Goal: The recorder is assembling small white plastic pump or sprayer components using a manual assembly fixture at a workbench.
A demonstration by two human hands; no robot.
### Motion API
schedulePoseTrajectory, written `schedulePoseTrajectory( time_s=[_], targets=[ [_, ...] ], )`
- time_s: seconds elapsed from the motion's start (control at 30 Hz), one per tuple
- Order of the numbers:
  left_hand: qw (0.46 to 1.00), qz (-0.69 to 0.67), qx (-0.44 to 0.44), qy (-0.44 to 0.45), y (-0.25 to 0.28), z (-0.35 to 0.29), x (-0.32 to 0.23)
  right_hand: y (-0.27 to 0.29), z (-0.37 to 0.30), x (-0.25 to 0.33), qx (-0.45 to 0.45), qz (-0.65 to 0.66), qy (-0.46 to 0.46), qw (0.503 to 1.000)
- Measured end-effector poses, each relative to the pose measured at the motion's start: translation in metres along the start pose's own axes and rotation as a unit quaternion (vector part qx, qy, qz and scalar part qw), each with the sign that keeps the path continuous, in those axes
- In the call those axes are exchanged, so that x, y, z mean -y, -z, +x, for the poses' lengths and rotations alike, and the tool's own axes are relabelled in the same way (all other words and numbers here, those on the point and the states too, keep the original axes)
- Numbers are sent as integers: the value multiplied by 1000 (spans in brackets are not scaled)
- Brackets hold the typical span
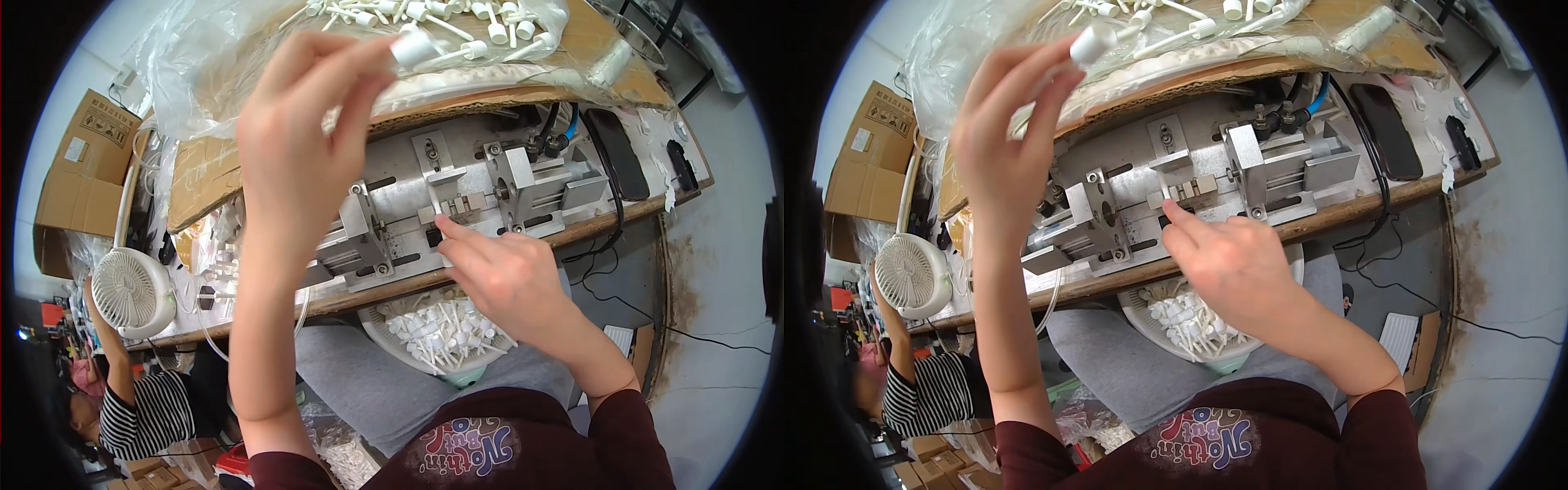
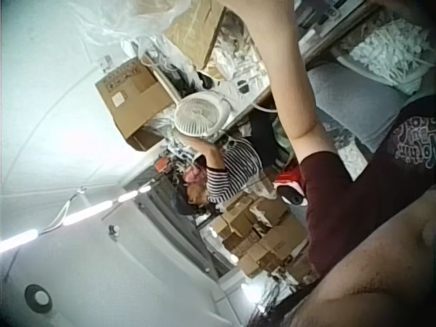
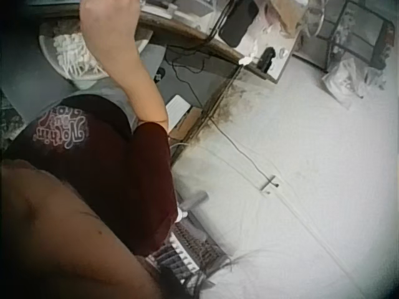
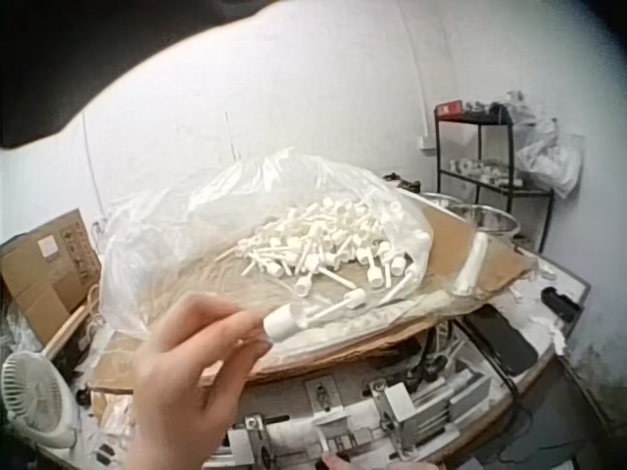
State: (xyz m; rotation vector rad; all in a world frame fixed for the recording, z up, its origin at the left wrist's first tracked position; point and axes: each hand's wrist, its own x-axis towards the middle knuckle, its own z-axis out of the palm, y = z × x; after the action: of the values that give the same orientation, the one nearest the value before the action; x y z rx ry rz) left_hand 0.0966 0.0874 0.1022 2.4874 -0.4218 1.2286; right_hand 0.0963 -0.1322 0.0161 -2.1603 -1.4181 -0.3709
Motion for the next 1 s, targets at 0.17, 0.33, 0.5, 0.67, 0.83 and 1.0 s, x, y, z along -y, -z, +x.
schedulePoseTrajectory(
  time_s=[0.17,0.33,0.5,0.67,0.83,1.0],
  targets=[
    [995,-14,20,-94,4,-46,-54,23,-9,3,-31,684,-246,686],
    [993,-10,76,-86,6,-81,-73,24,-25,1,-27,824,-243,512],
    [999,-2,18,49,7,-100,-70,17,-26,-4,-78,405,-189,891],
    [966,-160,45,197,24,-103,-72,-8,-19,-8,-57,78,11,995],
    [861,-364,42,353,27,-99,-79,-11,-5,-4,-15,-27,9,999],
    [811,-451,-5,373,31,-108,-85,-8,0,0,17,-72,5,997]
  ],
)
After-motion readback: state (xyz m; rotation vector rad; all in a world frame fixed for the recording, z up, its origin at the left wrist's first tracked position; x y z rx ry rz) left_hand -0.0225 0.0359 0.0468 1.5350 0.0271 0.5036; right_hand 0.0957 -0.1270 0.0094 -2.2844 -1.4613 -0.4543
